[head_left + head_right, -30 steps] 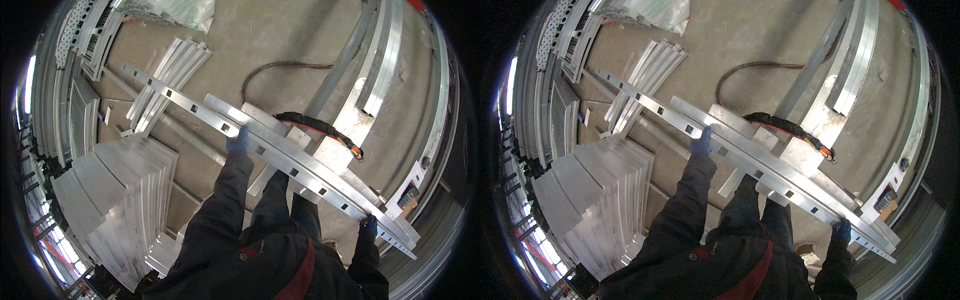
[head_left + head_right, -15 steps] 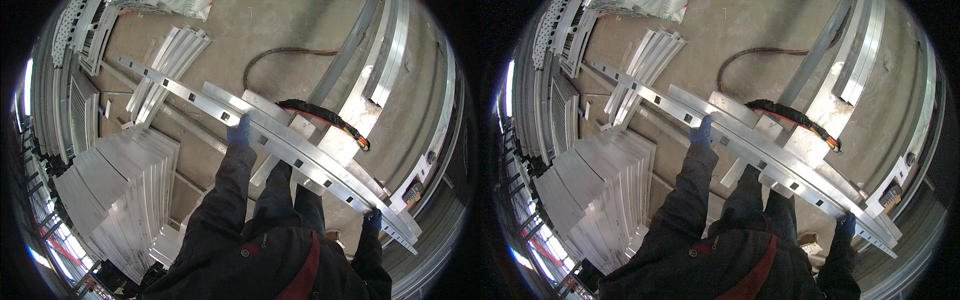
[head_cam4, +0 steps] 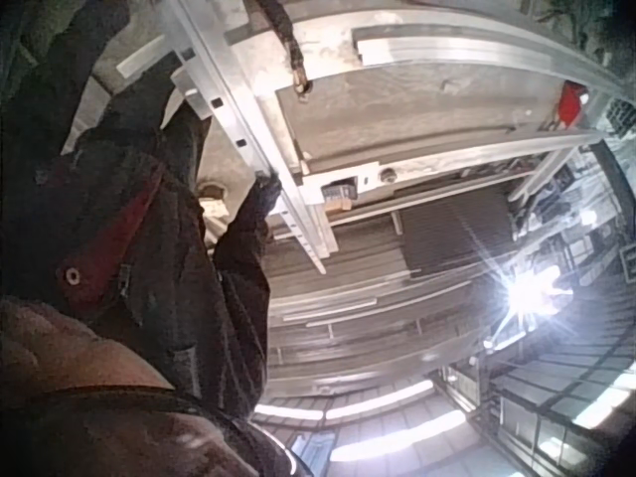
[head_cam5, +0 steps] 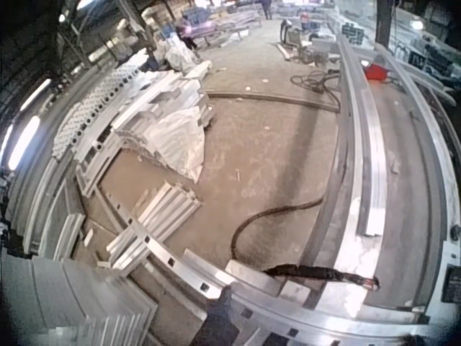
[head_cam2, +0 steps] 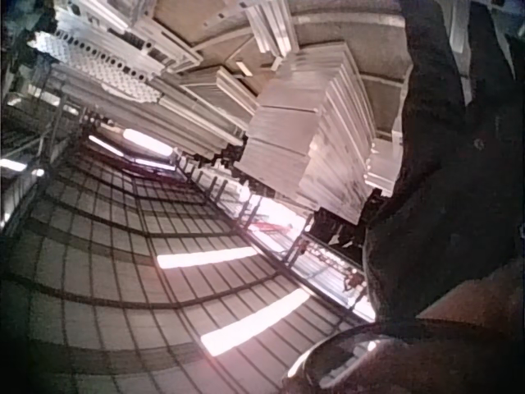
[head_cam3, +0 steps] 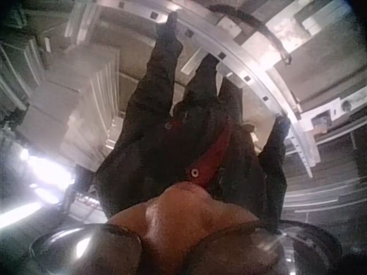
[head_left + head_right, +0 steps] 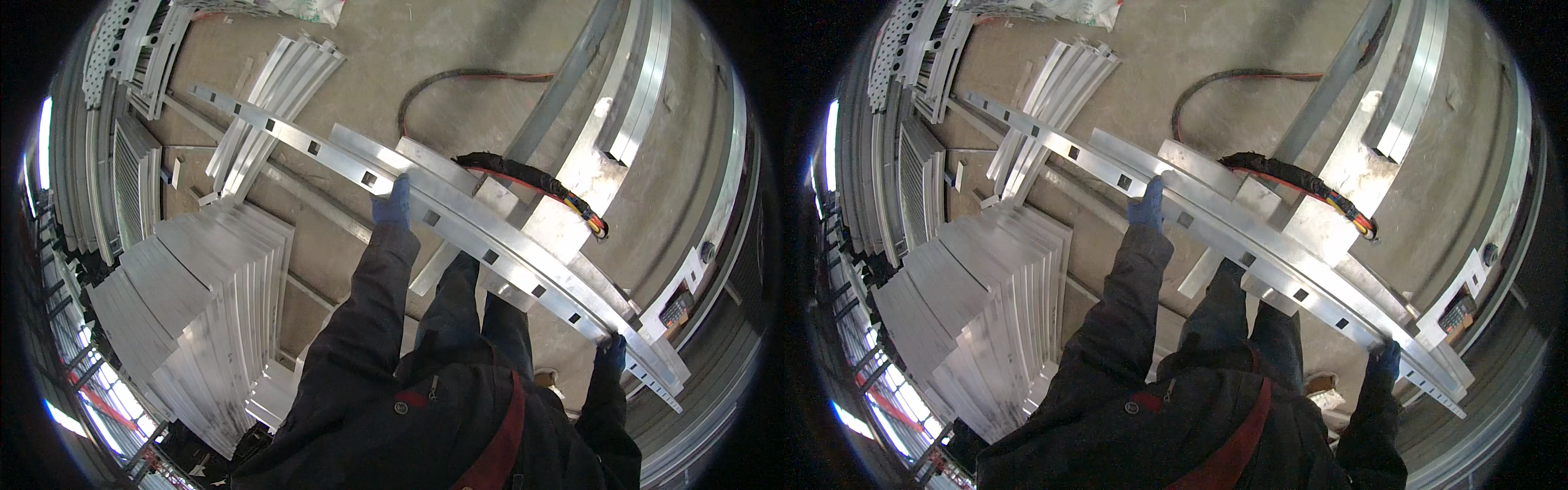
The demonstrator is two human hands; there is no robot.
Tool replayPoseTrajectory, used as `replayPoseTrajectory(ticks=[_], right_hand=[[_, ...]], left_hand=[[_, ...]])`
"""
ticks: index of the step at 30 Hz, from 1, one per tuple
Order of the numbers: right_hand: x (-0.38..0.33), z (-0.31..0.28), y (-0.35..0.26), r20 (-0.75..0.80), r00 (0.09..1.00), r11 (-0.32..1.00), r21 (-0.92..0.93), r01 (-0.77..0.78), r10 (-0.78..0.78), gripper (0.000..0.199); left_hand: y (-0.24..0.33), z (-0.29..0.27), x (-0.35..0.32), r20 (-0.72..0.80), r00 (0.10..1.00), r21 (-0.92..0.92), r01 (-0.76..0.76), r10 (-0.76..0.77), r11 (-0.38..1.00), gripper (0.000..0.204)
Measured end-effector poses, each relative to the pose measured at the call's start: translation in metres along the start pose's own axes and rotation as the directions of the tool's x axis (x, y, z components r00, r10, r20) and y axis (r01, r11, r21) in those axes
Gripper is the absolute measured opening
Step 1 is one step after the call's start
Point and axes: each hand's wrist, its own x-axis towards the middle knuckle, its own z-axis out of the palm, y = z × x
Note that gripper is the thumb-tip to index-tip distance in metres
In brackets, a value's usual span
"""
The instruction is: The person handles long aluminum frames, aligning them on a workbench and measuring their lengths with a tape measure. They repeatedly reposition the frames and take multiple measurements to verify dimensions.
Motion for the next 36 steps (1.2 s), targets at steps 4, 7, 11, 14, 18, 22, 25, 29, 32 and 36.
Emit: replayPoseTrajectory(ticks=[4, 7, 11, 14, 18, 22, 25, 29, 32, 36], right_hand=[[0.000, 0.002, 0.003, 0.059, 0.996, 0.993, -0.101, -0.057, 0.063, 0.050], [-0.001, 0.005, 0.007, 0.052, 0.996, 0.997, 0.015, -0.070, 0.069, 0.051], [-0.003, 0.008, 0.011, 0.004, 0.999, 0.996, 0.070, 0.048, -0.048, 0.051], [-0.001, 0.009, 0.012, 0.002, 0.998, 0.998, 0.035, 0.062, -0.062, 0.053], [0.001, 0.008, 0.014, 0.098, 0.995, 0.998, -0.062, 0.023, -0.016, 0.059], [-0.001, 0.006, 0.012, 0.121, 0.993, 0.990, -0.140, -0.002, 0.019, 0.060], [-0.002, 0.005, 0.009, 0.105, 0.994, 0.995, -0.100, -0.019, 0.029, 0.058], [0.002, 0.004, 0.006, 0.081, 0.997, 0.997, -0.077, 0.026, -0.020, 0.055], [0.003, 0.002, 0.003, 0.045, 0.998, 0.997, -0.068, 0.047, -0.044, 0.053], [0.003, 0.001, 0.000, 0.080, 0.997, 0.994, -0.109, 0.027, -0.018, 0.051]], left_hand=[[-0.003, -0.006, -0.003, 0.049, 0.997, -0.097, 0.055, -0.051, 0.994, 0.067], [-0.001, -0.012, -0.003, -0.046, 0.991, -0.032, 0.128, -0.129, 0.991, 0.077], [-0.002, -0.021, 0.000, -0.110, 0.979, 0.096, 0.180, -0.170, 0.979, 0.072], [-0.005, -0.025, 0.001, -0.027, 0.988, 0.009, 0.155, -0.155, 0.988, 0.071], [-0.010, -0.027, 0.004, -0.046, 0.967, -0.035, 0.248, -0.249, 0.968, 0.076], [-0.020, -0.031, 0.011, -0.078, 0.971, -0.067, 0.222, -0.227, 0.973, 0.080], [-0.027, -0.035, 0.014, -0.040, 0.966, -0.157, 0.246, -0.255, 0.956, 0.084], [-0.023, -0.038, 0.013, 0.043, 0.983, -0.086, 0.179, -0.176, 0.980, 0.090], [-0.016, -0.032, 0.009, 0.023, 0.980, -0.126, 0.199, -0.198, 0.972, 0.093], [-0.009, -0.025, 0.003, -0.068, 0.984, 0.005, 0.165, -0.164, 0.986, 0.094]])
